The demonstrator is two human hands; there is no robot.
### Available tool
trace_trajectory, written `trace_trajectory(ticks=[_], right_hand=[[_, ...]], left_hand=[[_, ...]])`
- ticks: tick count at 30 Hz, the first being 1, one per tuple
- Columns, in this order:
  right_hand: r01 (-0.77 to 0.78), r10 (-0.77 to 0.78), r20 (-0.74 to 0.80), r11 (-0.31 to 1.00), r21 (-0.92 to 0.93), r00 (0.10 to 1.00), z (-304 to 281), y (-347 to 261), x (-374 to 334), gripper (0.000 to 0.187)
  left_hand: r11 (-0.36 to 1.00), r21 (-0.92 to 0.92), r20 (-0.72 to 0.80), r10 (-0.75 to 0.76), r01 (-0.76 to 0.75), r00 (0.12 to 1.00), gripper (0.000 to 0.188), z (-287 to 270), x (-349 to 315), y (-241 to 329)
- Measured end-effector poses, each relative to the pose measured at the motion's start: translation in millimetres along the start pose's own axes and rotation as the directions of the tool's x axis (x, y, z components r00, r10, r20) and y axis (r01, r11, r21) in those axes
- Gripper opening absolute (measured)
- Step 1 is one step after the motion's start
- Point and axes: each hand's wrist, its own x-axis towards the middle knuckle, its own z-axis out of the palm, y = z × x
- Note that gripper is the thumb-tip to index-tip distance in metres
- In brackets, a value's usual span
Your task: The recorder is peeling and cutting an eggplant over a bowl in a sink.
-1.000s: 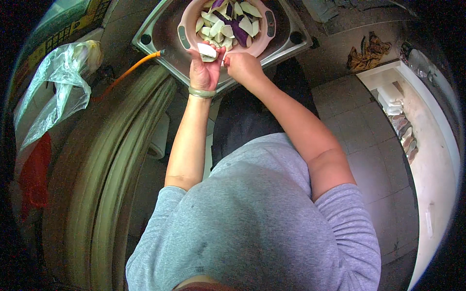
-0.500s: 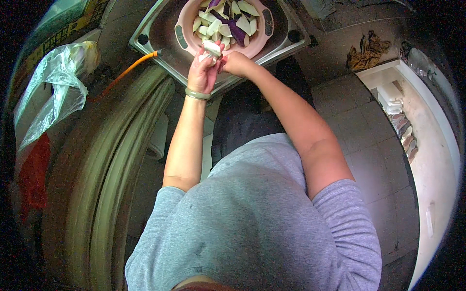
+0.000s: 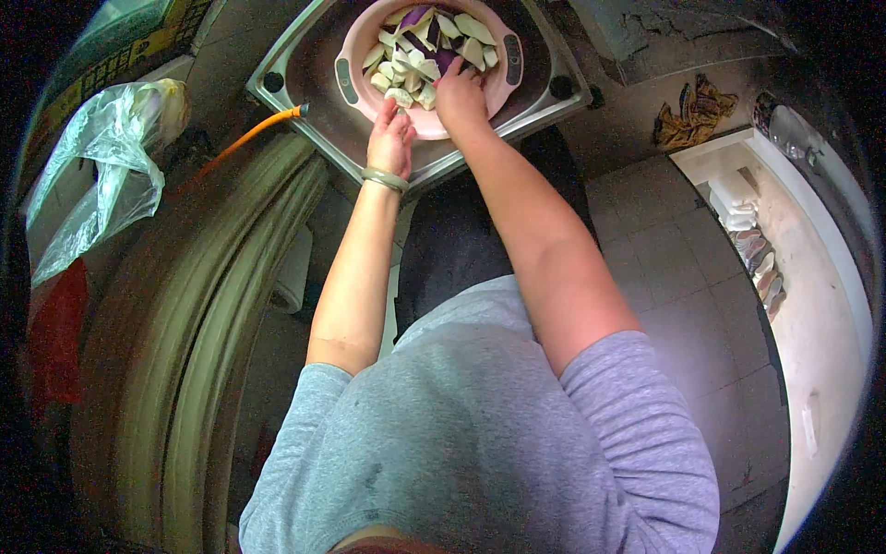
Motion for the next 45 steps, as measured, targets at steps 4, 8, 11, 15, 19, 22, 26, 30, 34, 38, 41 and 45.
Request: trace_trajectory(ticks=[4, 8, 11, 15, 19, 22, 26, 30, 34, 38, 41, 45], right_hand=[[-0.014, 0.016, 0.069, 1.0, -0.024, 0.997, 0, 1, 17, 0.053], [-0.163, 0.033, 0.368, 0.93, 0.329, 0.929, -28, 1, 23, 0.065], [-0.22, -0.059, 0.438, 0.8, 0.558, 0.897, -28, 17, -1, 0.065], [-0.471, -0.126, 0.679, 0.629, 0.618, 0.723, -74, 36, -41, 0.047], [-0.615, -0.096, 0.82, 0.614, 0.494, 0.564, -155, 17, -55, 0.04], [-0.661, -0.015, 0.799, 0.552, 0.509, 0.602, -163, 23, -49, 0.039], [0.056, -0.191, 0.169, 0.806, 0.59, 0.967, -83, 48, 9, 0.032], [0.336, -0.331, -0.06, 0.918, 0.212, 0.942, -32, 19, 78, 0.047], [0.314, -0.372, 0.237, 0.916, 0.248, 0.898, -5, -5, 77, 0.056], [0.414, -0.519, 0.242, 0.828, 0.378, 0.82, -10, 13, 36, 0.053], [0.383, -0.503, 0.105, 0.762, 0.523, 0.858, -45, 25, 13, 0.05], [0.114, -0.308, 0.328, 0.86, 0.497, 0.893, -107, 31, 1, 0.051]], left_hand=[[0.998, 0.03, -0.018, -0.048, 0.049, 0.999, 0.053, 5, -8, 7], [0.999, 0.04, 0.017, 0.006, -0.007, 1.0, 0.053, 0, -9, 7], [0.965, 0.217, 0.076, 0.135, -0.149, 0.988, 0.064, -6, -8, 10], [0.218, 0.759, 0.487, 0.435, -0.613, 0.757, 0.086, 2, -27, 29], [-0.158, 0.613, 0.784, 0.242, -0.774, 0.572, 0.076, 20, -51, 58], [-0.015, 0.559, 0.804, 0.256, -0.829, 0.537, 0.058, 17, -50, 65], [0.411, 0.764, 0.357, 0.374, -0.498, 0.856, 0.06, 21, -57, 64], [0.923, 0.062, 0.073, 0.374, -0.379, 0.924, 0.043, -4, -41, 47], [0.967, -0.154, 0.203, 0.234, -0.205, 0.951, 0.049, -21, -61, 55], [0.975, -0.215, 0.23, 0.106, -0.055, 0.968, 0.072, -25, -76, 62], [0.947, -0.307, 0.224, -0.019, 0.089, 0.974, 0.064, -29, -76, 53], [0.955, -0.273, 0.34, -0.014, 0.113, 0.94, 0.056, -4, -77, 56]])
